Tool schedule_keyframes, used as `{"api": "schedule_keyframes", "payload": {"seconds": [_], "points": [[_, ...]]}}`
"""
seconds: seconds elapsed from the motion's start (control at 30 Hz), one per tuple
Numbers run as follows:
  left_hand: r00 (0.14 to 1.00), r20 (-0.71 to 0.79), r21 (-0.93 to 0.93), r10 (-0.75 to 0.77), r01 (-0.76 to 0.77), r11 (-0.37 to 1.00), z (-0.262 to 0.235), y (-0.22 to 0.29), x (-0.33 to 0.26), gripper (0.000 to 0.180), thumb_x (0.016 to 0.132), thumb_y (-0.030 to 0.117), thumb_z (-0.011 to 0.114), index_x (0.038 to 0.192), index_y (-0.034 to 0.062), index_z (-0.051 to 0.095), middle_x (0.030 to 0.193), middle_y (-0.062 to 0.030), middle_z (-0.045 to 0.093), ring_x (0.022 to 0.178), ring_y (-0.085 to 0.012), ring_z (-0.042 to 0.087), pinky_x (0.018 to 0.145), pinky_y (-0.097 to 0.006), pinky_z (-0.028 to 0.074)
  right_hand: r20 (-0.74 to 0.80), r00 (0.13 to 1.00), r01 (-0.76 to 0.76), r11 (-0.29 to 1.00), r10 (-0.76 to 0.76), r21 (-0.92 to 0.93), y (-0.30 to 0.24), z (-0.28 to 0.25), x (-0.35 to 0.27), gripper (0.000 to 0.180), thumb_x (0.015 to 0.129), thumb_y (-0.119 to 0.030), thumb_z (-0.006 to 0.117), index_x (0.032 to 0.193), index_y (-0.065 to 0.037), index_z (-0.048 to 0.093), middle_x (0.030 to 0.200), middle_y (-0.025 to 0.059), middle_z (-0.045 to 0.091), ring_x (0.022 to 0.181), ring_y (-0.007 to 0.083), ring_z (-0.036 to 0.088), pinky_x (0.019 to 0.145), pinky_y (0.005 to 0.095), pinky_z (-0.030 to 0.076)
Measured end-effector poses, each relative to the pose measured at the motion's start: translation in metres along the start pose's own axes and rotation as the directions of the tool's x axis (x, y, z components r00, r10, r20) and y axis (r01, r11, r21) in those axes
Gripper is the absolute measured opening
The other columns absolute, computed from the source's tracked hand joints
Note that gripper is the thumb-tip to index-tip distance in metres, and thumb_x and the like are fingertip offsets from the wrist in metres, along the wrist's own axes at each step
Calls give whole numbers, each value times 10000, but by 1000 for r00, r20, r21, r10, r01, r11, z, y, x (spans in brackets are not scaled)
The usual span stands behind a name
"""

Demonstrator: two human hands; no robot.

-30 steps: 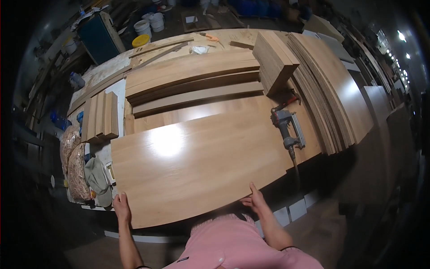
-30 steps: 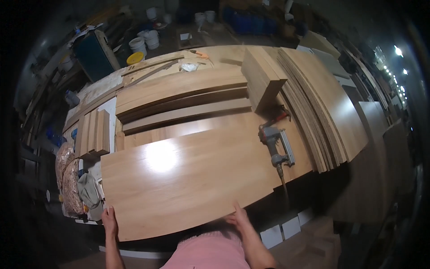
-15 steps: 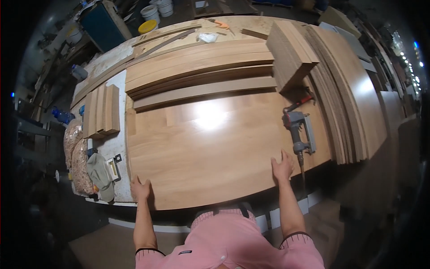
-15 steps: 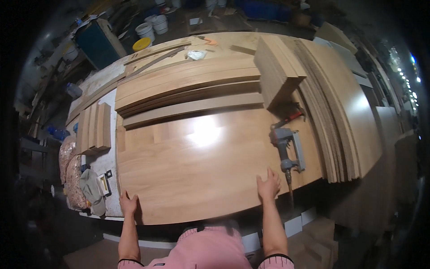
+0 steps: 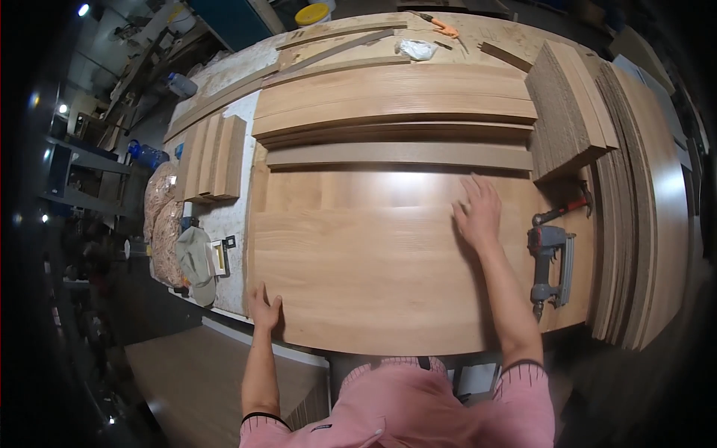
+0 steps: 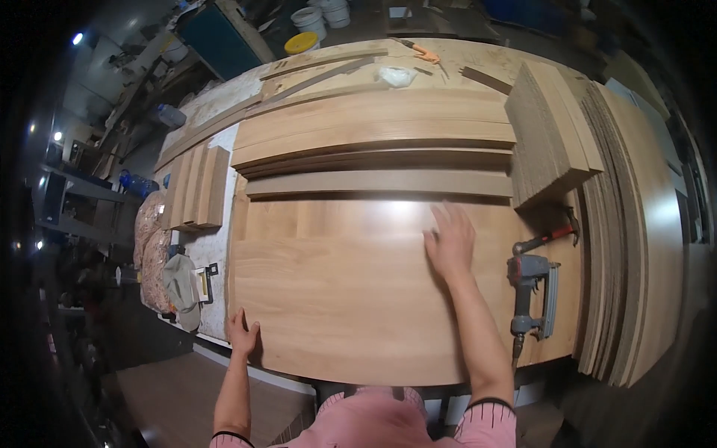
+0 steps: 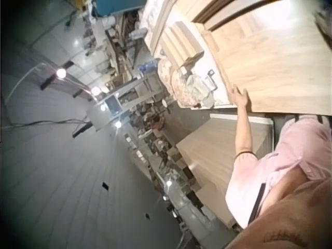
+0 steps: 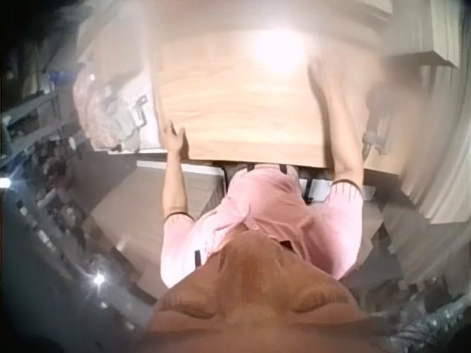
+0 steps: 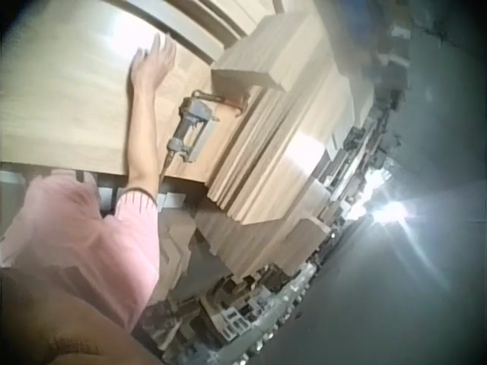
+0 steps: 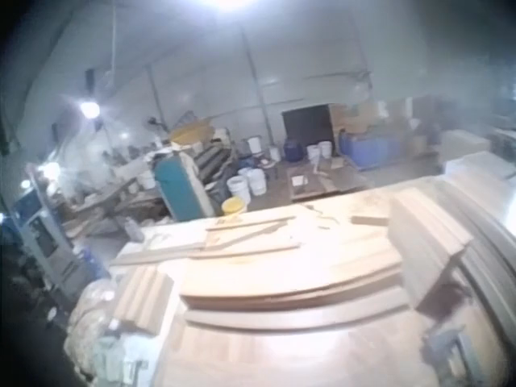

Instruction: The person assembles wooden panels by placing slats into a frame and securing them with a pneumatic nail gun and a hammer.

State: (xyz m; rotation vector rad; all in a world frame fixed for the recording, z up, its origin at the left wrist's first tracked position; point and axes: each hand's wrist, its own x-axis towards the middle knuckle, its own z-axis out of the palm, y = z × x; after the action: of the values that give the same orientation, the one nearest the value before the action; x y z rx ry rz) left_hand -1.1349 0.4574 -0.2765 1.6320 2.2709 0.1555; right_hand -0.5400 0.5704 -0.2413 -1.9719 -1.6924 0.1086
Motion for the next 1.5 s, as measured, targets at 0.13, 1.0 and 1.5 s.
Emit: {"api": "schedule_keyframes", "payload": {"seconds": [0.13, 1.0, 1.5], "points": [[998, -7, -17, -55, 55, 998, 28, -22, -5, 805, 920, 359, 705, 1583, 73, 351, 1588, -379, 280, 1456, -525, 323, 1206, -516, 301, 67, 973, 227, 968, -220, -109, -14, 44, 89, 491, 818, -148, 747, 1298, -157, 644, 1440, 131, 547, 1391, 350, 449, 1139, 499, 349], [968, 242, 134, -65, 33, 990, -28, -5, -22, 974, 900, 630, 633, 1614, 72, 277, 1646, -295, 229, 1509, -469, 248, 1244, -502, 227, 503, 805, 282, 949, -314, 141, -73, 8, -50, 673, 781, -266, 822, 1401, -159, 585, 1386, 101, 575, 1333, 324, 478, 1148, 488, 331], [843, 100, 84, 529, -537, 840, -22, 67, 227, 202, 904, 44, 555, 1029, 39, 714, 1078, -236, 698, 1029, -416, 665, 889, -509, 533, 549, 836, 84, 993, -25, -84, -18, 36, -12, 707, 681, -208, 877, 1329, -81, 625, 1357, 198, 578, 1258, 399, 539, 1079, 469, 461]]}}
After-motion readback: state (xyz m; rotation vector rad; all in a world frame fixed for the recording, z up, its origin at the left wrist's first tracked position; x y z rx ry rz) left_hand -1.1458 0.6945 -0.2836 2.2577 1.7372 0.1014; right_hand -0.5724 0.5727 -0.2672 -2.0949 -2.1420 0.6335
